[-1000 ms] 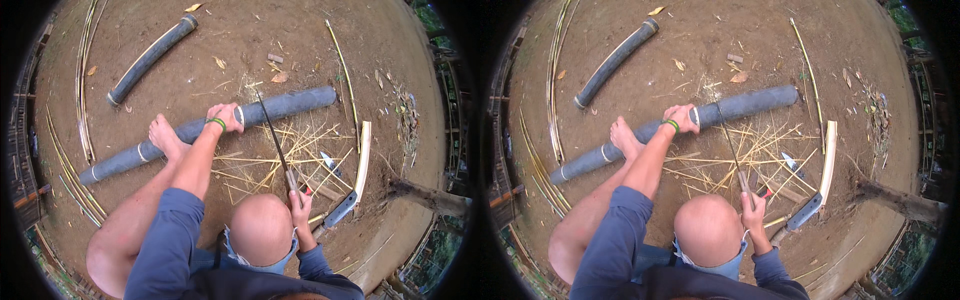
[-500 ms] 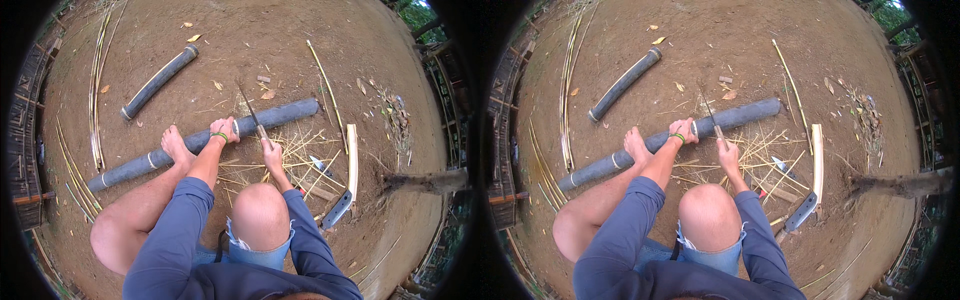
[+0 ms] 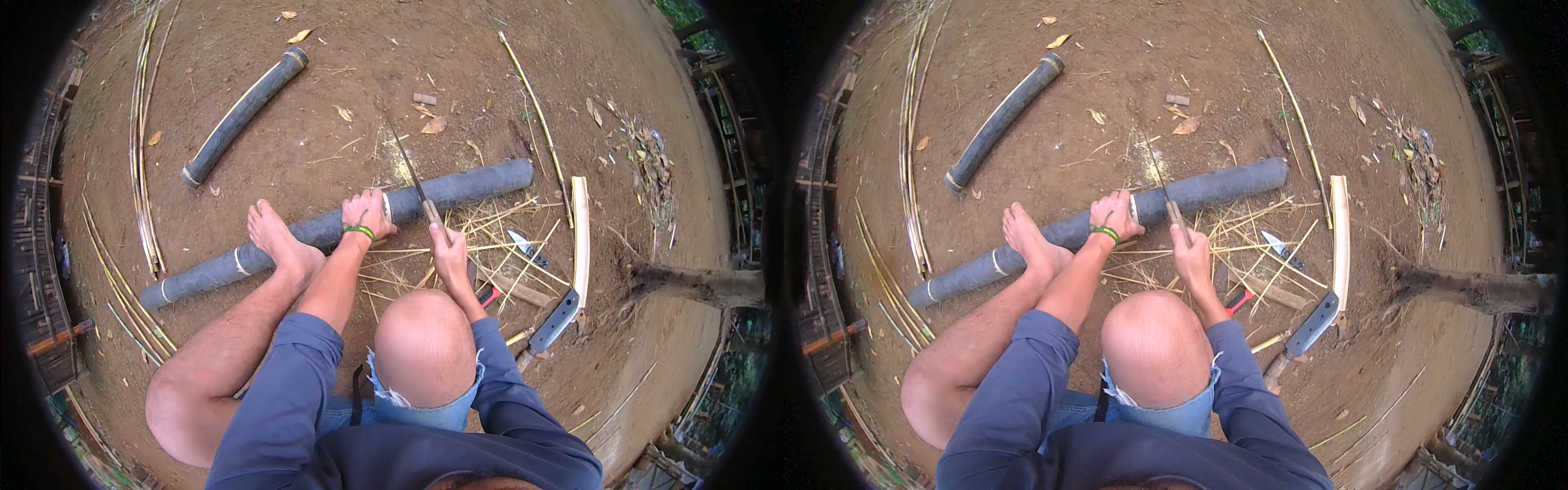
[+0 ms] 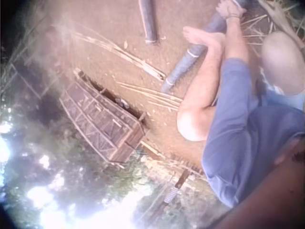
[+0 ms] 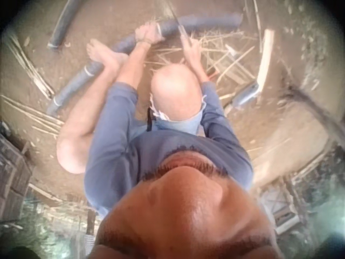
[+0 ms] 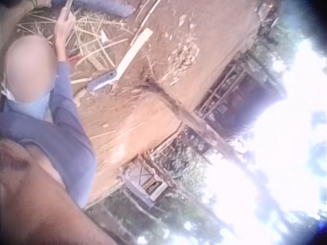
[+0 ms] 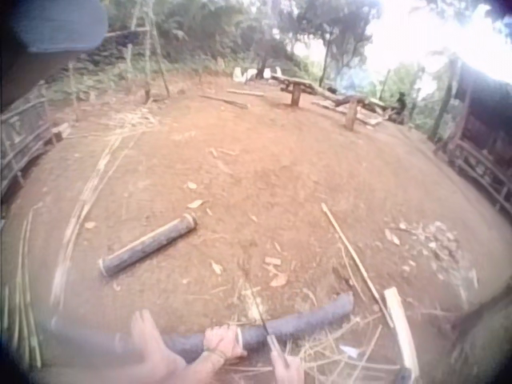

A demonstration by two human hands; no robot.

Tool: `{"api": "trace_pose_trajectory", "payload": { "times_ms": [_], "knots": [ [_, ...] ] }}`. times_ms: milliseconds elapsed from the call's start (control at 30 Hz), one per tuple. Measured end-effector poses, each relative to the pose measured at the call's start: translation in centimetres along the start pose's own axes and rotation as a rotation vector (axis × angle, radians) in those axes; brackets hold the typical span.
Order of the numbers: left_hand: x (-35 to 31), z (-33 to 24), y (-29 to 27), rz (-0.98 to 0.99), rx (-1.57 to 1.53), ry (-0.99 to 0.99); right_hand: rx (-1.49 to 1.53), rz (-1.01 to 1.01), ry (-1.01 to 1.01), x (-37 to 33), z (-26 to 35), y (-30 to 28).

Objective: The person sits on the ground and uses a hand saw to cut a long bamboo pole. They hold the pole steady with their left hand and foot while sawing with their right hand. The task involves repetitive back-and-forth sawing motions to sever the bamboo.

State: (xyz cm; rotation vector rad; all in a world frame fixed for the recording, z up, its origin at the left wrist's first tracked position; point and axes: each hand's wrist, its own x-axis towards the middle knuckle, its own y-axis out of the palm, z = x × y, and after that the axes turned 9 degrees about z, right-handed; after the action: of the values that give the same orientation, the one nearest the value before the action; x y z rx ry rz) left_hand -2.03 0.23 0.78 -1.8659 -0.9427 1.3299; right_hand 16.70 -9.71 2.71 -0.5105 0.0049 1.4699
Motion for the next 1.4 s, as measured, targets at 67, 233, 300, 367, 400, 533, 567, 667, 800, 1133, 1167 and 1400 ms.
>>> {"api": "trace_pose_trajectory", "payload": {
  "times_ms": [67,233,300,367,400,533,567,667,800,1133,1167,1400],
  "knots": [
    [-0.3,0.2,-0.1,0.051,0.001,0.015,-0.026,0.003,0.042,-0.6,1.8,0.0],
    [-0.1,1.0,0.7,-0.013,-0.019,0.016,-0.053,0.059,0.111,-12.3,-0.1,-4.2],
    [-0.1,0.9,0.7,-0.029,-0.024,0.035,0.067,0.025,0.195,-16.0,2.9,-5.3],
    [-0.2,1.0,0.8,-0.069,-0.022,0.034,0.086,0.03,0.197,-15.8,4.6,-4.8],
    [0.0,1.0,0.7,-0.097,-0.021,0.032,0.095,0.035,0.19,-15.2,4.9,-4.7],
    [1.1,0.0,0.4,-0.028,-0.046,0.039,0.07,-0.018,0.02,-2.7,0.5,-0.6],
    [1.3,-0.1,-0.4,0.018,-0.06,0.037,0.002,-0.058,-0.006,-1.2,0.5,0.1],
    [0.4,0.4,0.4,0.115,-0.086,0.01,-0.051,-0.031,-0.002,-1.5,2.0,-0.2],
    [0.8,1.2,0.5,0.048,-0.079,0.023,-0.002,-0.024,0.094,-16.4,0.1,-5.8],
    [1.6,0.7,-1.0,0.083,-0.083,0.036,0.045,-0.034,-0.038,0.7,0.4,-0.8],
    [1.9,0.4,-1.4,0.105,-0.072,0.026,0.027,-0.05,-0.078,1.8,0.5,-0.4],
    [1.0,1.6,-1.2,0.089,-0.093,0.001,0.045,0.035,0.077,-16.1,3.2,-5.4]
  ]
}}
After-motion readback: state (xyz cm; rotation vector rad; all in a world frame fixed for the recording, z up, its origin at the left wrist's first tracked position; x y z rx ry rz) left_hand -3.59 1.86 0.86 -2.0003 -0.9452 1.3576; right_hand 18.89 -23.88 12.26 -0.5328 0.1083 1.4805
